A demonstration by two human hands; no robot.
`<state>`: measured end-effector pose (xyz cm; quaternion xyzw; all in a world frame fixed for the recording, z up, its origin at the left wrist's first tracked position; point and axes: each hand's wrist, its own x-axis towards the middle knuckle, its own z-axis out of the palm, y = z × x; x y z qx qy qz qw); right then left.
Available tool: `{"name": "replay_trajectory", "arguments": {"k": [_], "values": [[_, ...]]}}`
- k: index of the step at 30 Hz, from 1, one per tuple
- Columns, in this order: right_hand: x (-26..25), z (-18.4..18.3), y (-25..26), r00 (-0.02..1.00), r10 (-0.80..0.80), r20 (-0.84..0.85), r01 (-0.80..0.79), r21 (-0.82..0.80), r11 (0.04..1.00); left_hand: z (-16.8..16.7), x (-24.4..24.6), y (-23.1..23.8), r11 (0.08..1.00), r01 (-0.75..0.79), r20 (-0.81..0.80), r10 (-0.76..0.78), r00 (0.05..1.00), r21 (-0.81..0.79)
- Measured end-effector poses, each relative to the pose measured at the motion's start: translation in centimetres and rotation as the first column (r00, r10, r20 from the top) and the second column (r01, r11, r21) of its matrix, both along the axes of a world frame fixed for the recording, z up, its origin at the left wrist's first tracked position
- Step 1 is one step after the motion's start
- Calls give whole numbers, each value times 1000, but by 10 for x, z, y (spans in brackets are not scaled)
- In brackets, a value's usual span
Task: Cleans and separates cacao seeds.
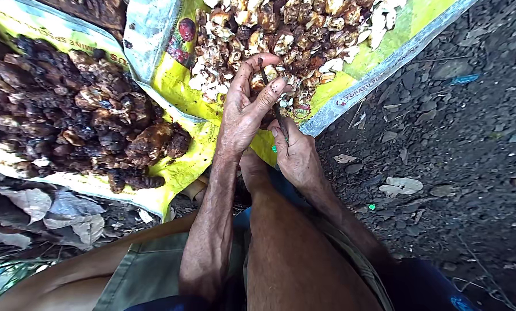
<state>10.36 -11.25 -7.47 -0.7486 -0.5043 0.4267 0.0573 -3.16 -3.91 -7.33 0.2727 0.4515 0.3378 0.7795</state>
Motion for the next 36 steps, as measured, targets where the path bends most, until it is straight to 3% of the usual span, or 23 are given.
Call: {"name": "replay_trajectory", "arguments": {"k": [6, 9, 10, 11, 13, 17, 21, 27, 28, 30, 32, 33, 36], "values": [[-1, -1, 0, 1000, -10, 20, 10, -12, 1000, 7, 9, 0, 1000, -24, -34, 25, 999, 16], [0, -10, -2, 998, -2, 58, 2, 5, 1000, 50, 26, 8, 987, -53, -258, 13, 966, -150], [1, -14, -3, 997, 2, 79, -4, 18, 1000, 33, 30, 17, 989, -50, -242, 14, 970, -141], [1, -19, -3, 995, 7, 103, -11, 31, 999, -8, 31, 12, 996, -92, -174, 93, 980, 19], [2, -24, -5, 987, 23, 157, -31, 49, 998, -50, 32, 5, 980, -159, -88, 170, 982, 118], [5, -25, -5, 966, 71, 247, -86, 51, 995, -35, 33, 1, 996, -89, -354, 92, 931, 25], [7, -16, -2, 971, 89, 222, -99, 37, 994, -29, 31, 0, 995, -94, -434, 93, 896, 20], [13, -25, 4, 987, 73, 144, -78, 33, 996, -43, 24, 2, 973, -192, -324, 223, 919, 127], [15, -27, 5, 992, 61, 115, -66, 38, 997, -35, 24, 7, 983, -168, -353, 185, 917, 80], [18, -25, 7, 997, 44, 56, -45, 23, 999, -2, 25, 32, 967, -101, -404, -3, 915, -235], [22, -22, 8, 999, 33, 24, -34, 5, 999, -33, 20, 10, 988, -136, -332, 154, 931, 77], [24, -22, 9, 999, 38, 22, -38, -4, 999, -37, 16, 6, 983, -149, -287, 174, 942, 107], [30, -20, 10, 995, 95, 37, -94, -22, 995, -12, 0, 4, 995, -90, -217, 80, 973, -36]]}}
